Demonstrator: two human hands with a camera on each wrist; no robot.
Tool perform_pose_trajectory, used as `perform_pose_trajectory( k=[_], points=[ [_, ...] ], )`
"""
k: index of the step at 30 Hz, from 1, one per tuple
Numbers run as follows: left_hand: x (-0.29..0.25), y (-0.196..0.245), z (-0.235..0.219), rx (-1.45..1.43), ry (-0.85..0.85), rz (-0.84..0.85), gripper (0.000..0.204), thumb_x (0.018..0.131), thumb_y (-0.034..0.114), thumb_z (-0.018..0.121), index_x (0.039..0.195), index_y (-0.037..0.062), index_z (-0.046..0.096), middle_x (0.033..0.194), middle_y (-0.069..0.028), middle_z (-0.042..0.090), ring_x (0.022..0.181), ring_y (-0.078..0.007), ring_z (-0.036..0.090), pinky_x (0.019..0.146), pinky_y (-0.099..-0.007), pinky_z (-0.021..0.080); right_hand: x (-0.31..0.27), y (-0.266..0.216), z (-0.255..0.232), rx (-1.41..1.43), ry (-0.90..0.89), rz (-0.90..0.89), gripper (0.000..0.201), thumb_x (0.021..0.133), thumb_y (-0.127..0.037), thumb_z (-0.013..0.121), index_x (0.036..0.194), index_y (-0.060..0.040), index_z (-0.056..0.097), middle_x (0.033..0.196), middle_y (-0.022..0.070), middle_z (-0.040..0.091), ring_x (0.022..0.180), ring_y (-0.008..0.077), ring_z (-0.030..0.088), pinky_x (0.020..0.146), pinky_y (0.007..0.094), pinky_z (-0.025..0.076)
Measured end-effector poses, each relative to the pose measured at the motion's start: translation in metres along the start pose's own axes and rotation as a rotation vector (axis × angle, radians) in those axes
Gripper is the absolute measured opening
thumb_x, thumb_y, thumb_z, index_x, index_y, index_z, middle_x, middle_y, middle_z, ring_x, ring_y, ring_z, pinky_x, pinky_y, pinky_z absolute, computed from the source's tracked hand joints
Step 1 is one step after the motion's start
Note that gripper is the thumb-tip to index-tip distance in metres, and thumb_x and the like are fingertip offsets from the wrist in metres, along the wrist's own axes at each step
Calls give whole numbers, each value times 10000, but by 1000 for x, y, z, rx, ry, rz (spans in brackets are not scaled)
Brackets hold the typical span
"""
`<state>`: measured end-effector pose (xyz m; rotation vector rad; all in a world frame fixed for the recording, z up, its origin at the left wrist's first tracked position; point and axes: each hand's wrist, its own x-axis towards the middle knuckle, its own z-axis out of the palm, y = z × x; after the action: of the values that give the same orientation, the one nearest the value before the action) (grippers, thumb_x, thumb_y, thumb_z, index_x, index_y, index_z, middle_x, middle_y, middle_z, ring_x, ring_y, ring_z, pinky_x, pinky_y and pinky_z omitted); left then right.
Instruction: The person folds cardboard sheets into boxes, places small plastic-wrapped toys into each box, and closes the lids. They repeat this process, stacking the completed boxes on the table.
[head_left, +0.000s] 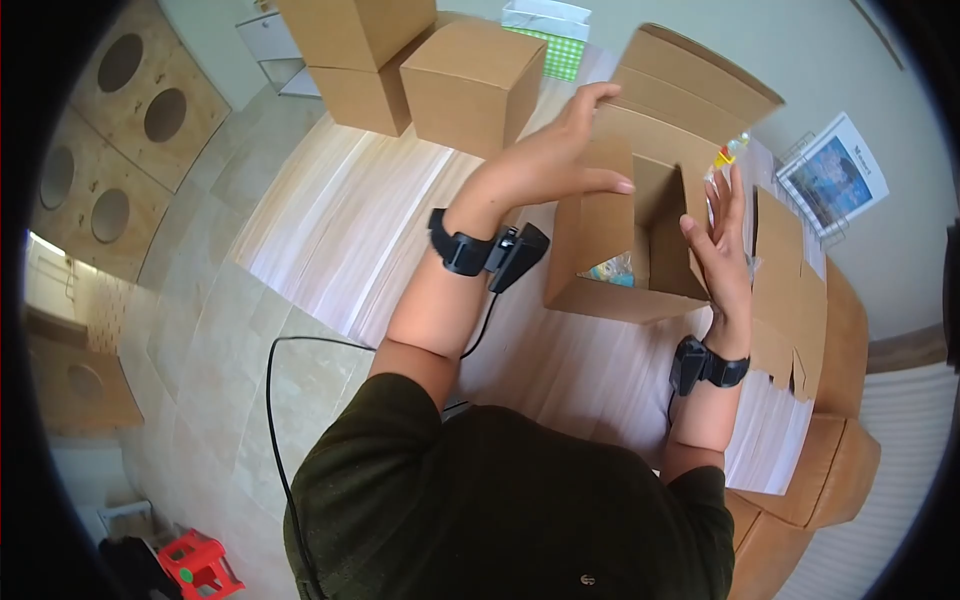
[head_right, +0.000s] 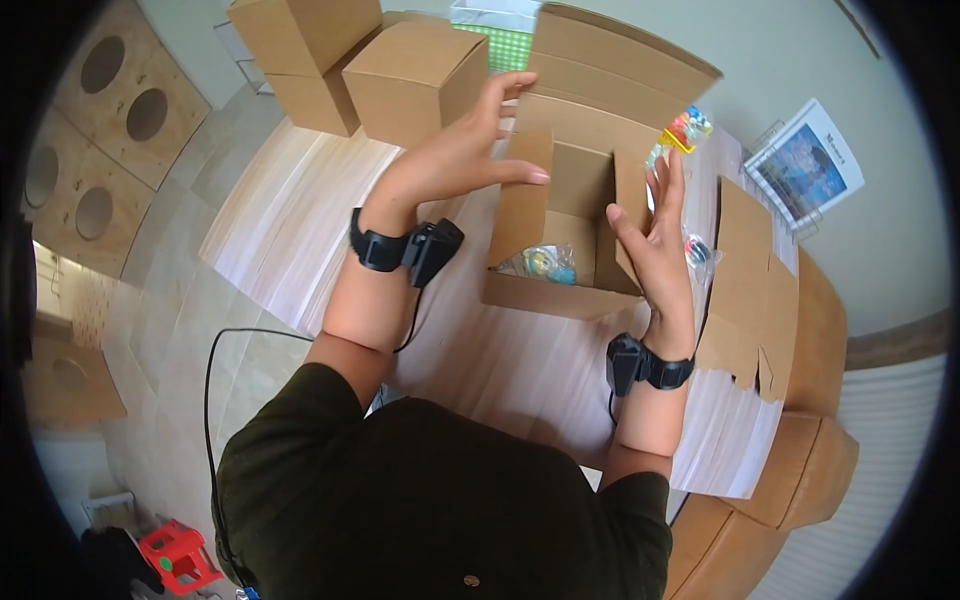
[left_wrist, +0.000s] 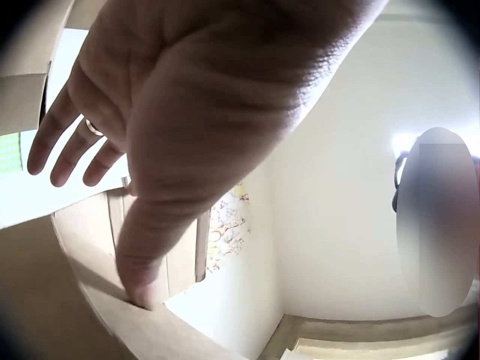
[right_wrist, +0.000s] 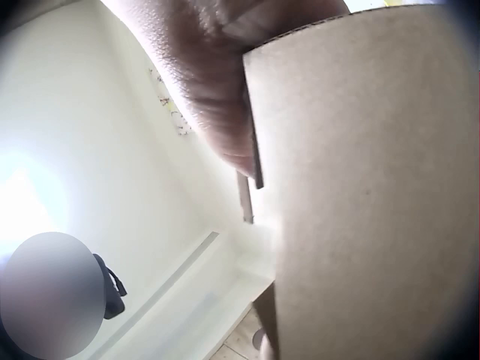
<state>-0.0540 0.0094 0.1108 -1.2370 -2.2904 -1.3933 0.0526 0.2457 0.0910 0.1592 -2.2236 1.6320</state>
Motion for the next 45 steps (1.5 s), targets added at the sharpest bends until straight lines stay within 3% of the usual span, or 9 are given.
perform_pose_trajectory(
  k=[4, 10, 19, 22, 28, 32, 35, 40, 45],
  points=[
    [10, -21, 13, -258, 93, -71, 1053, 725, 269, 844, 1458, 41, 123, 1264, -291, 504, 1154, -386, 551, 972, -410, 448, -4, -13, 7, 60, 100, 71, 852, 882, -134, 674, 1534, -110, 127, 1523, 186, 262, 1375, 290, 320, 1110, 394, 295],
    [8, -22, 22, -12, -48, 4, 841, 777, 299, 796, 1390, 43, 280, 1049, -295, 588, 1037, -383, 592, 869, -393, 463, 24, 41, -23, 157, 156, 36, 790, 907, -125, 654, 1524, -71, 163, 1466, 171, 345, 1332, 273, 375, 1103, 358, 317],
    [15, -28, 29, -275, -101, 176, 497, 809, 184, 761, 1221, 47, 520, 1012, -107, 626, 896, -231, 582, 794, -356, 464, 14, 20, -29, 110, 45, 7, 418, 844, 15, 638, 1248, -47, 553, 1170, 38, 555, 1081, 125, 502, 947, 261, 402],
    [17, -28, 34, -323, -145, 79, 303, 834, 24, 653, 1133, 38, 607, 1120, -77, 646, 1073, -202, 595, 949, -329, 446, 15, 13, -33, -57, -69, -17, 275, 822, 3, 656, 1093, -22, 611, 1087, 48, 603, 1018, 129, 550, 895, 247, 431],
    [10, -6, 10, -159, -355, 182, 468, 814, -25, 558, 1275, 50, 590, 1313, -149, 578, 1277, -299, 490, 1074, -379, 369, 9, -3, -31, -292, -137, -333, 260, 825, -44, 639, 1080, -11, 683, 1024, 121, 655, 973, 250, 624, 891, 314, 477],
    [1, 15, -29, -53, -587, 240, 541, 800, 50, 588, 1339, 34, 541, 1451, -174, 453, 1417, -336, 311, 1155, -421, 246, 8, -10, -33, -352, -205, -327, 322, 824, -55, 637, 1142, -25, 676, 1141, 149, 660, 1087, 298, 609, 956, 357, 465],
    [-11, 47, -30, -103, -630, 101, 651, 772, 154, 672, 1384, 28, 489, 1510, -192, 361, 1445, -372, 226, 1171, -436, 192, 7, -9, -37, -398, -246, -345, 358, 833, -58, 624, 1189, -28, 647, 1200, 143, 641, 1144, 320, 581, 988, 375, 451],
    [-26, 66, 1, 270, -596, 111, 1098, 582, 330, 890, 1489, 94, 318, 1537, -233, 250, 1448, -421, 149, 1149, -456, 245, -8, -13, -61, -630, -173, -255, 453, 846, -84, 618, 1297, -80, 577, 1297, 149, 582, 1249, 330, 504, 1052, 402, 397],
    [-30, 72, 5, 311, -560, 121, 1039, 628, 328, 862, 1485, 95, 323, 1530, -228, 266, 1437, -427, 177, 1139, -455, 275, -32, -71, -58, -601, -322, -300, 621, 767, -155, 734, 1354, -134, 533, 1415, 174, 468, 1352, 383, 372, 1111, 451, 318]
  ],
)
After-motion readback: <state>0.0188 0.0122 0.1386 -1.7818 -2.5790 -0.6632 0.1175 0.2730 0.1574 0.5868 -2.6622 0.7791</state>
